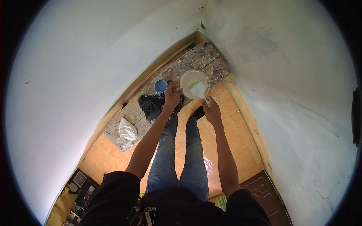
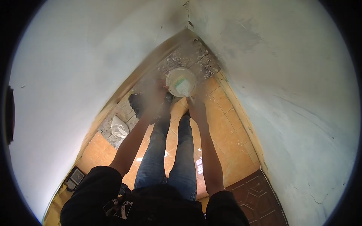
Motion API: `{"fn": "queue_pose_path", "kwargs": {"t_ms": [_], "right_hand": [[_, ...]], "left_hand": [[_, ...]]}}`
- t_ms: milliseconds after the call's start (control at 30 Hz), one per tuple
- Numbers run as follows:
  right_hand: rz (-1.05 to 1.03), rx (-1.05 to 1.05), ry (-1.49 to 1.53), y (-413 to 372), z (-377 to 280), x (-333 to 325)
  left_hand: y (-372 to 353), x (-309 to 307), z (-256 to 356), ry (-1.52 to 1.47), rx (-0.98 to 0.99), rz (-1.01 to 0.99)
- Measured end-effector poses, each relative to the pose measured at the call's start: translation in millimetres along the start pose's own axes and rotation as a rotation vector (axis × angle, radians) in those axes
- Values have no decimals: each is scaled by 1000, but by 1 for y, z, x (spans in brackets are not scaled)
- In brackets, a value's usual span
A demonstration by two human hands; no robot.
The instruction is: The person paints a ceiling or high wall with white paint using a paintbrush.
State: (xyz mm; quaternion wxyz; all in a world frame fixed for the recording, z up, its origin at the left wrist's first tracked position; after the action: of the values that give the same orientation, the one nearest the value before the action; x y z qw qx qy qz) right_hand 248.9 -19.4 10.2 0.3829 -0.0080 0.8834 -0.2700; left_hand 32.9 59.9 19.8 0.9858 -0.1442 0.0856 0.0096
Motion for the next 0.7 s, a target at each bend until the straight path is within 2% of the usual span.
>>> {"fn": "queue_pose_path", "kwargs": {"t_ms": [67,200,267,367,467,533,600,667,700], "right_hand": [[33,-11,26,0,-7,-4],[108,-37,158,2,-7,-4],[74,-3,151,1,-7,-7],[79,5,206,-1,-4,-11],[68,1,268,-8,-9,-14],[82,-5,314,-18,-16,-24],[112,-20,374,-33,-27,-34],[125,10,482,-56,-46,-52],[138,22,536,-67,-56,-61]], "left_hand": [[1,1,-10,-31,-79,9],[2,2,-9,-46,-46,-16],[1,0,-2,21,-48,-16],[1,0,-6,-32,-41,-9],[-2,-6,-7,25,-1,-20],[-2,-10,-9,91,108,-50],[-5,-13,-23,80,83,-90],[-9,-17,-34,-6,-69,-136],[-13,-20,-13,3,-4,-165]]}}
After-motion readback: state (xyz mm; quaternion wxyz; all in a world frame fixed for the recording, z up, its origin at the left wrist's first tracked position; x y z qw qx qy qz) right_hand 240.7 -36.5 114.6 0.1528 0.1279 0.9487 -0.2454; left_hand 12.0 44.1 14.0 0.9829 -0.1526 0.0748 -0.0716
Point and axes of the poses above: each hand's wrist, its own y-axis towards the middle knuckle, its own x-axis out of the palm, z = x × y, the point moved 8 cm from there along y, towards the middle knuckle, and after that the axes turned 11 degrees about -y, right-handed, at the moved point
